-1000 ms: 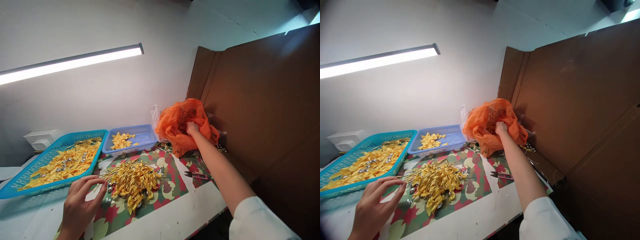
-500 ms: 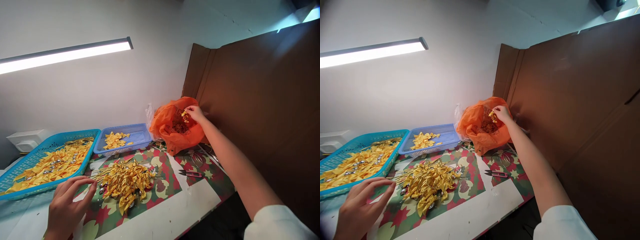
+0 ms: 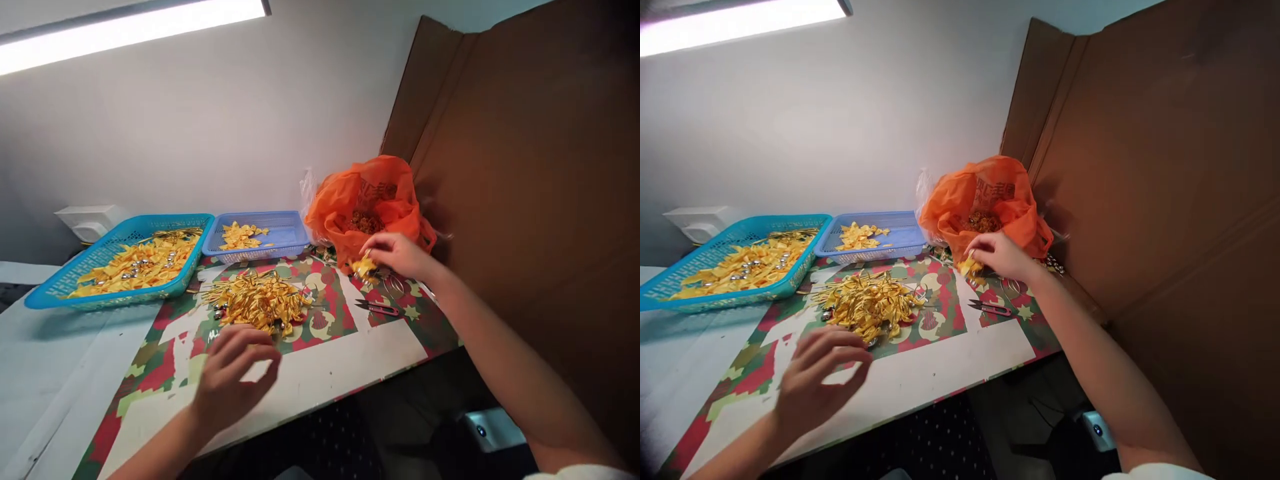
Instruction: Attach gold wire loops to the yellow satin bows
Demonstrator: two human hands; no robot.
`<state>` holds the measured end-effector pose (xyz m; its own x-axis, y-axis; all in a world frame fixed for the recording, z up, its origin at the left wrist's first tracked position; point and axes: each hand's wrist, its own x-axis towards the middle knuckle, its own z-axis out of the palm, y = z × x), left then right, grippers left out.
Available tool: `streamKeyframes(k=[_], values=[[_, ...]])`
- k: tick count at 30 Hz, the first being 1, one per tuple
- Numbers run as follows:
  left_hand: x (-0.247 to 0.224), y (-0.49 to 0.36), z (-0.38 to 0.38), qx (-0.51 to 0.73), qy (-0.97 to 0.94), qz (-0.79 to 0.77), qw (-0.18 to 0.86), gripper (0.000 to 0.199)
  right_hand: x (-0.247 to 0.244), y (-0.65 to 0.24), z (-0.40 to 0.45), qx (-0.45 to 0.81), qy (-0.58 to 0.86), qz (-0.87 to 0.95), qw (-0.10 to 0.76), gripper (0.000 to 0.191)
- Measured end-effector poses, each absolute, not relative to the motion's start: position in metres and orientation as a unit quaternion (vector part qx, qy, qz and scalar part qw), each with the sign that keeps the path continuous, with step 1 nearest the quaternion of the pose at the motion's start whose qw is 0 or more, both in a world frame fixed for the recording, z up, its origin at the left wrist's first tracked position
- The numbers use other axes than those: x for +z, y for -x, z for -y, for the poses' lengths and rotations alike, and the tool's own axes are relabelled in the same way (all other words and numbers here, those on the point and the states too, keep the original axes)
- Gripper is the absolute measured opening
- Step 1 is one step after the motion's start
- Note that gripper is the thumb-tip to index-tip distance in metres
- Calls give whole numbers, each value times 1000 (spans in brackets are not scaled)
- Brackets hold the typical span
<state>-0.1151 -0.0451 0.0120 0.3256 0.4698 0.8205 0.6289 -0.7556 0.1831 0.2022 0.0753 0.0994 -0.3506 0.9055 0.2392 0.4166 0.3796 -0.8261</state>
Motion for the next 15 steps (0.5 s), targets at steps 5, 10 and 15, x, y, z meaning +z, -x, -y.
streamKeyframes(k=[5, 10, 15], values=[[-5, 55, 66, -426, 859, 271, -89, 18, 31, -191, -52, 401, 442, 758, 263, 16], [-11, 41, 59, -364, 873, 280, -165, 15, 18, -201, -48, 345, 479, 740, 322, 19], [-20, 35, 47, -323, 863, 316, -225, 12, 34, -212, -45, 274, 483, 746, 368, 20]])
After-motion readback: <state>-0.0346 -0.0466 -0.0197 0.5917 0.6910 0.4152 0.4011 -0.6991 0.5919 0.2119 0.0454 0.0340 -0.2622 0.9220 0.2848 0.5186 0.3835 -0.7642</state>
